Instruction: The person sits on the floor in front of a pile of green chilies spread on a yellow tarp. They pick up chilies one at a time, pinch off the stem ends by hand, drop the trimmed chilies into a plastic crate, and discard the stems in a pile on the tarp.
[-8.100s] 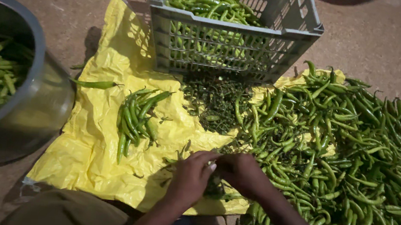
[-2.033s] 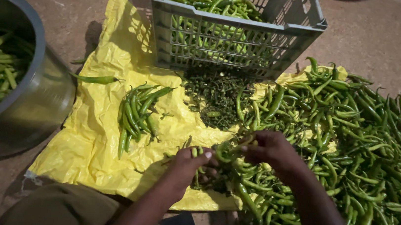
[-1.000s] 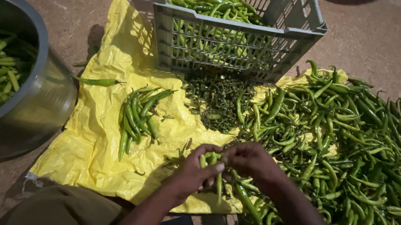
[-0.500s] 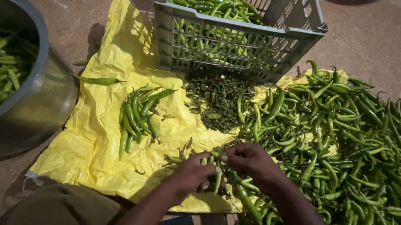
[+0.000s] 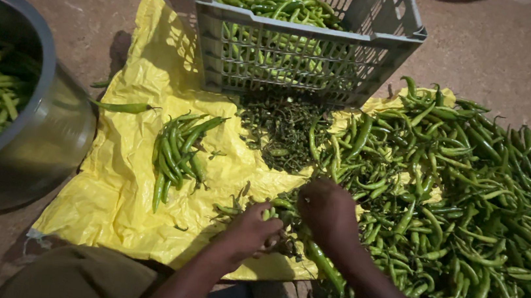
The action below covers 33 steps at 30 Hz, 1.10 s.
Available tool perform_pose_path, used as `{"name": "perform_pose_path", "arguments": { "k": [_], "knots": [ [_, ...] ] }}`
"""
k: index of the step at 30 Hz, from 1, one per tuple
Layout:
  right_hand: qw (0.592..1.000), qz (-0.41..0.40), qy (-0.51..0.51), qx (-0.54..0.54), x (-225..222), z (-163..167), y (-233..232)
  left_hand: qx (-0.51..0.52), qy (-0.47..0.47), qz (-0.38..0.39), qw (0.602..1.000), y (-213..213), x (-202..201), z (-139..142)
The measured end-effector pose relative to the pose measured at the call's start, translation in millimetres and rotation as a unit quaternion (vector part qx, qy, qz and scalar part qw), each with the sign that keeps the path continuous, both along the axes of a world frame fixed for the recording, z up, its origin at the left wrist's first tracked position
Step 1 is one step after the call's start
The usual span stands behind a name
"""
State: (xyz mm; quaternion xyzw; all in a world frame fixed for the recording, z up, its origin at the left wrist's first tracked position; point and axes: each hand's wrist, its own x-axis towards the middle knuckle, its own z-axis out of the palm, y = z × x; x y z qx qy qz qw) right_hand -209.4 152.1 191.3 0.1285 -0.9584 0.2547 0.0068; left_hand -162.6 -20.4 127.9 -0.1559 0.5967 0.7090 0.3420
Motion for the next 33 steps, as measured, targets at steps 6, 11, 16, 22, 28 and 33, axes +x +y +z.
{"name": "perform_pose_path", "arguments": {
  "k": [6,11,16,22,28,33],
  "knots": [
    [0.885,-0.111,-0.350,-0.285,-15,12,23,0.083,0.055,0.103,0.990,-3,-2,-1],
    [0.829,-0.069,-0.388,-0.397,-10,8,14,0.102,0.086,0.155,0.979,-5,-2,8],
    [0.823,-0.093,-0.386,-0.406,-4,5,3,0.054,0.065,0.148,0.985,-3,-2,11],
    [0.869,-0.034,-0.344,-0.355,-7,5,6,0.072,0.074,0.228,0.968,-2,-7,8],
    [0.975,0.051,-0.184,-0.116,-5,9,1,0.042,0.019,0.197,0.979,-8,-5,13],
    [0.956,0.024,-0.255,-0.145,-1,16,-2,-0.009,0.022,0.173,0.985,-5,-6,16]
  ]
}}
